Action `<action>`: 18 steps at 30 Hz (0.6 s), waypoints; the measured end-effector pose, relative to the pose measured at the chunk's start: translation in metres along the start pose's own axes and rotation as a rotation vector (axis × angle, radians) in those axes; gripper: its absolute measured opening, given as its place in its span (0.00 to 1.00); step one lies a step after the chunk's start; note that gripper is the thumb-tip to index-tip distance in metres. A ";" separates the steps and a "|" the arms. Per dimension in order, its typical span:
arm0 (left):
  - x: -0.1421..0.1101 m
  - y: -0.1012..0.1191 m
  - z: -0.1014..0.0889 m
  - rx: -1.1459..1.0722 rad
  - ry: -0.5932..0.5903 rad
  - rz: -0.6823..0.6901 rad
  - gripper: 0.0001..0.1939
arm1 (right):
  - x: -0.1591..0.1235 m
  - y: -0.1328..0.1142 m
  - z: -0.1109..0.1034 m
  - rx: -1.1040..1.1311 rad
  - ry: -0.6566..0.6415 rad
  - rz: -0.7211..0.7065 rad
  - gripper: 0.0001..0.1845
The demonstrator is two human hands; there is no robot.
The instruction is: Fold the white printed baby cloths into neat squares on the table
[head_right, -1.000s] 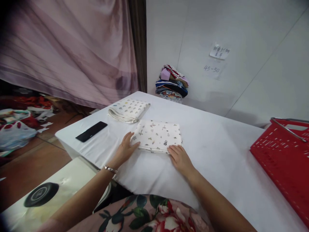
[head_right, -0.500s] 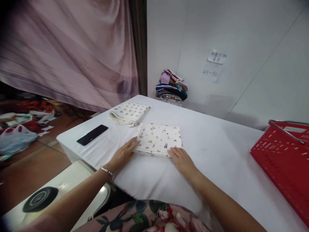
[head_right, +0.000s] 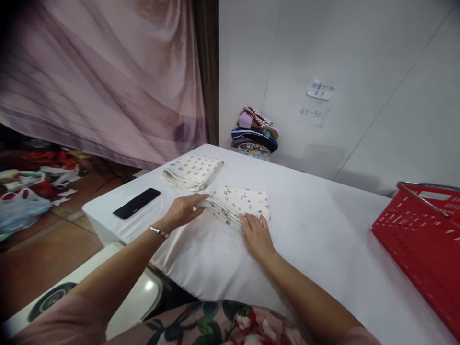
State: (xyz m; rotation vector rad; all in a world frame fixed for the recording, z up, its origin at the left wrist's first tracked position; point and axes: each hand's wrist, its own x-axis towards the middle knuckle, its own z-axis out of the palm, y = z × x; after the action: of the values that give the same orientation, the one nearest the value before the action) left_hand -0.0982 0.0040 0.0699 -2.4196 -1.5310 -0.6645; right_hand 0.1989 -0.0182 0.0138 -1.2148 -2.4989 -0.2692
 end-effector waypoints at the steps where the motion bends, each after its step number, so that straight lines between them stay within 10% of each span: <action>1: 0.003 0.000 -0.003 0.001 -0.013 -0.003 0.22 | 0.001 0.000 0.003 -0.013 0.019 0.004 0.35; 18: -0.020 0.019 0.003 0.072 0.015 0.018 0.25 | 0.007 0.053 -0.028 -0.038 0.218 -0.128 0.29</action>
State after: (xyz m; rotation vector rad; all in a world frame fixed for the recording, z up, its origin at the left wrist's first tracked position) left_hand -0.0879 -0.0190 0.0589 -2.3672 -1.4996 -0.6128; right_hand 0.2430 0.0102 0.0428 -0.9833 -2.3928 -0.4579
